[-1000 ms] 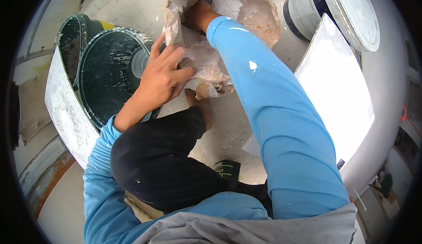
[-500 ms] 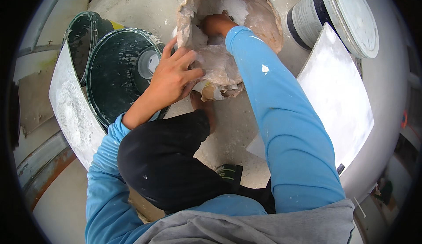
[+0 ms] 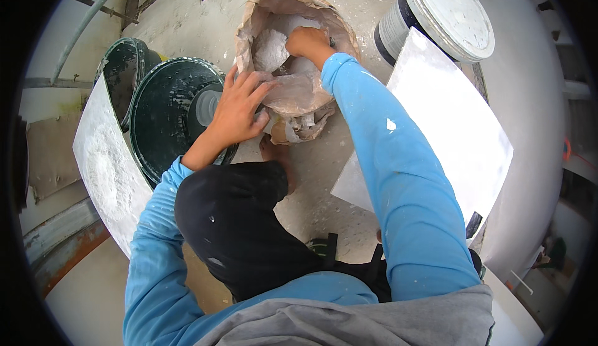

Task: The person sits on the floor and uses a trowel and a smaller scraper to smooth a white plaster-like substance on a large white board. They repeatedly scoop the material from a bag, spread it on the board, and scrape the surface to create a smooth finish.

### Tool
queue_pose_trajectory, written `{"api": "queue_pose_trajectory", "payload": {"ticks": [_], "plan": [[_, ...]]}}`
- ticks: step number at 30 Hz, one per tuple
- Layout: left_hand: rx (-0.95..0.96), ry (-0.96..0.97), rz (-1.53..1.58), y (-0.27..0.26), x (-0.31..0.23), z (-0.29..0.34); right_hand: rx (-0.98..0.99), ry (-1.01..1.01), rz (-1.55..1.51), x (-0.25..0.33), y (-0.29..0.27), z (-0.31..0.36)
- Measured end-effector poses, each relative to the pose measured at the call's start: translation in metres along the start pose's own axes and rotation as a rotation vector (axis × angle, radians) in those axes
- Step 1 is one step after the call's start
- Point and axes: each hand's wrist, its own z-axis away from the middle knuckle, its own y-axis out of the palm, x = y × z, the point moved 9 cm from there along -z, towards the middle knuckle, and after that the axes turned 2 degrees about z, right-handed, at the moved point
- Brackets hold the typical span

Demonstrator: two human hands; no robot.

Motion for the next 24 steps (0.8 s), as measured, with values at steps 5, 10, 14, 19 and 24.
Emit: {"api": "queue_pose_trajectory", "payload": {"ticks": [5, 10, 14, 19, 24], "plan": [[-0.036, -0.010, -0.051, -0.013, -0.011, -0.001, -0.041, 0.078, 0.002, -0.016, -0.041, 0.032], [-0.166, -0.050, -0.136, -0.052, -0.020, 0.019, -0.068, 0.129, -0.033, -0.023, -0.080, 0.062], [-0.283, -0.215, 0.090, -0.115, -0.025, 0.019, -0.068, 0.135, -0.034, -0.039, -0.091, 0.074], [-0.598, -0.246, 0.324, -0.211, -0.073, -0.004, -0.093, 0.193, -0.071, -0.070, -0.116, 0.102], [-0.828, -0.052, 0.484, -0.260, -0.134, -0.042, -0.079, 0.232, -0.134, -0.097, -0.146, 0.152]]}}
